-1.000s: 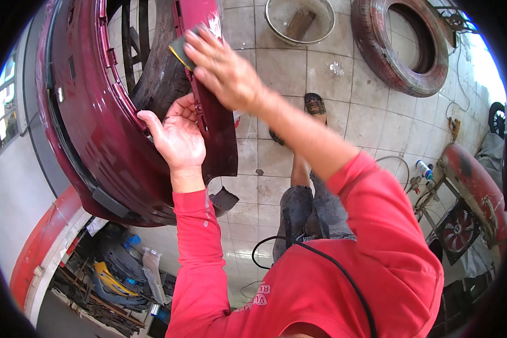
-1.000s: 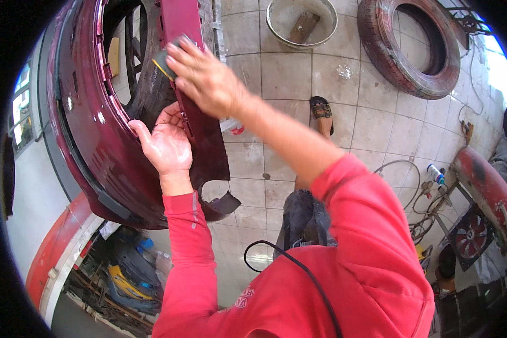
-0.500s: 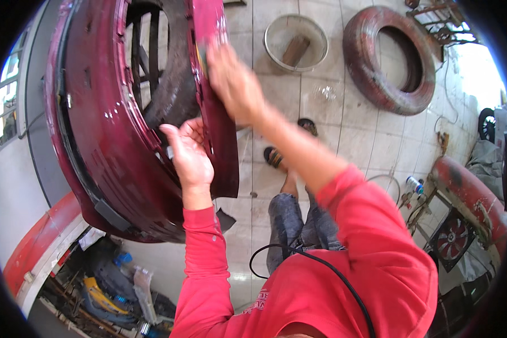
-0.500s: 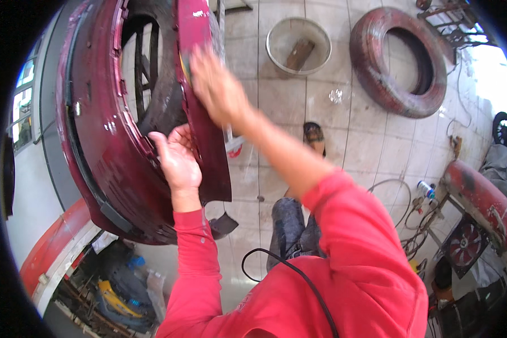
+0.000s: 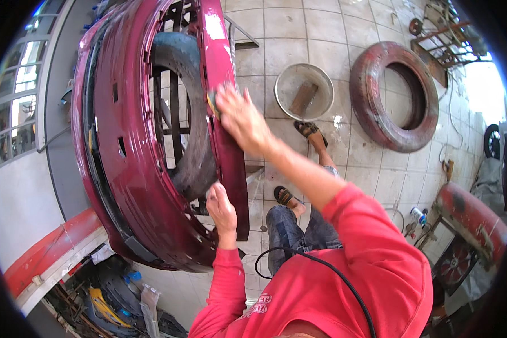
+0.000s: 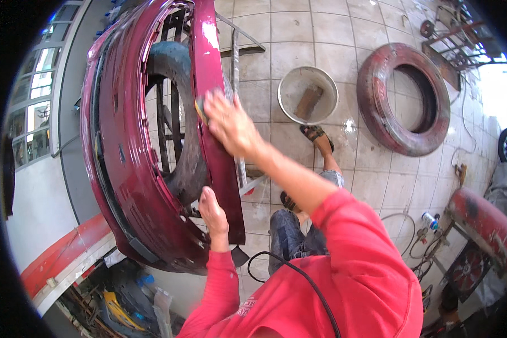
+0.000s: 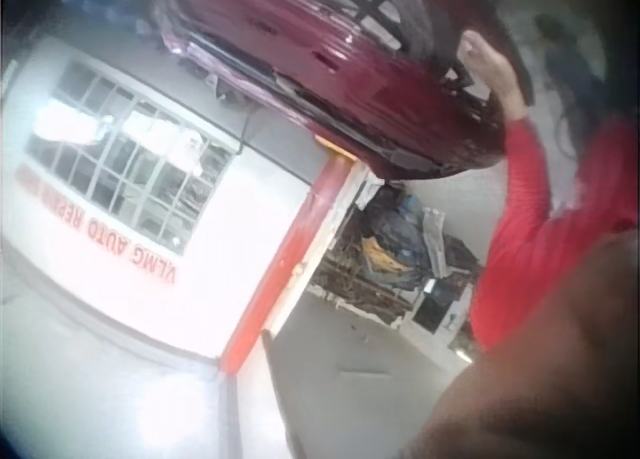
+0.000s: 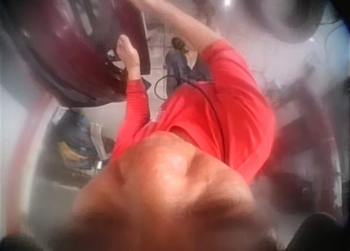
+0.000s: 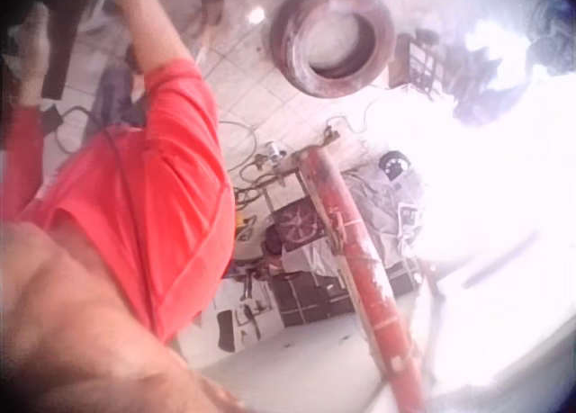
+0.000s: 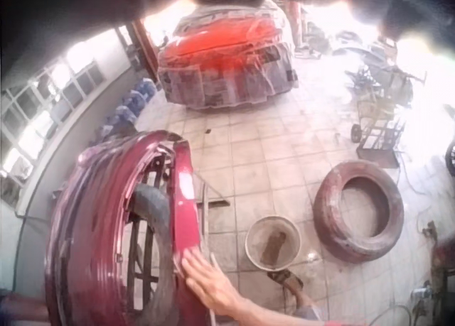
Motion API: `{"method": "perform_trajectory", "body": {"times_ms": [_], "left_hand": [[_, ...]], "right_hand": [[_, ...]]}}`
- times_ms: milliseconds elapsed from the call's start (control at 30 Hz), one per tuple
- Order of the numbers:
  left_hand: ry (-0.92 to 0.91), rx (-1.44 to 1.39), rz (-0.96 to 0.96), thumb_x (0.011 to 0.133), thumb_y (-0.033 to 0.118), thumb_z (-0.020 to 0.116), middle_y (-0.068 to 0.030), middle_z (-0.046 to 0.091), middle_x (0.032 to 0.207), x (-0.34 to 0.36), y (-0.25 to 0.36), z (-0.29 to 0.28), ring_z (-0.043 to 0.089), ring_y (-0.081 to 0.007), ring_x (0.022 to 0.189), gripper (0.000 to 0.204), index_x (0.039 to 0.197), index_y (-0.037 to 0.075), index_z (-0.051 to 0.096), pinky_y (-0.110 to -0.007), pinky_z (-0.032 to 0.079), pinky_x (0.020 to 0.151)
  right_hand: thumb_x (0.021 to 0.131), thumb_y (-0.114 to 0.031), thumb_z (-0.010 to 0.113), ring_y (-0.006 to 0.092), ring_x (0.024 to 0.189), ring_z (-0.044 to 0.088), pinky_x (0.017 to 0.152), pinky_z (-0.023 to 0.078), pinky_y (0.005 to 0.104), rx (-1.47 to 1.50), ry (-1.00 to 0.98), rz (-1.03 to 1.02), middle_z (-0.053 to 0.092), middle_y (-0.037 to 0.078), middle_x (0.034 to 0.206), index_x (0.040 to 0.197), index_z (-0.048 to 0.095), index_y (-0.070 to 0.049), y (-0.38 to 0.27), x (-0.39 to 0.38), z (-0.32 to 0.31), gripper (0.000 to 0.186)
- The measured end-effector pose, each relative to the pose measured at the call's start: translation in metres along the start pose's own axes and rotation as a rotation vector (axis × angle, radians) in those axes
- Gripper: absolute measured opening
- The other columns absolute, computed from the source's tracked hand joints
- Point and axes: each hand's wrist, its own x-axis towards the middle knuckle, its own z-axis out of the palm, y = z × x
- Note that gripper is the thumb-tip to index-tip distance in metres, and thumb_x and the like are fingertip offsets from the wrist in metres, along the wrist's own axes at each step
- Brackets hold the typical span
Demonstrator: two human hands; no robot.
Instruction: The person sands a maroon car bumper with a sanding block, repeatedly dipping it into a bucket of water. They then move to a red car hood and continue sanding its surface.
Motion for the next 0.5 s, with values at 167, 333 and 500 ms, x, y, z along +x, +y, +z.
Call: {"method": "perform_trajectory", "body": {"times_ms": [167,333,500], "left_hand": [[0.039,0.276,-0.031,0.092,0.035,0.079,-0.0177,0.068,0.083,-0.003,0.026,0.008,0.063,-0.0285,0.075,0.044,0.1,-0.006,0.066,-0.04,0.052,0.074],[0.06,0.102,-0.168,0.093,0.036,0.079,-0.013,0.063,0.075,-0.002,0.03,0.013,0.056,-0.0248,0.068,0.043,0.089,-0.004,0.063,-0.038,0.05,0.069],[0.064,0.203,-0.243,0.091,0.043,0.078,-0.0139,0.066,0.075,-0.007,0.025,0.011,0.06,-0.0271,0.067,0.047,0.091,-0.002,0.066,-0.038,0.051,0.068]], "right_hand": [[0.106,-0.021,0.052,0.0309,0.157,0.028,0.126,0.009,0.0621,0.16,-0.169,-0.051,0.042,0.011,0.163,0.152,0.051,-0.009,0.018,0.018,-0.012,0.047],[0.11,-0.029,0.043,0.0301,0.154,0.034,0.127,0.013,0.0596,0.109,-0.052,-0.098,0.045,0.006,0.162,0.153,0.051,-0.017,0.124,0.201,-0.026,0.045],[0.11,-0.024,0.047,0.035,0.157,0.026,0.128,0.016,0.0507,0.28,-0.096,-0.012,0.038,0.016,0.164,0.153,0.049,-0.007,0.08,0.151,-0.022,0.046]]}}
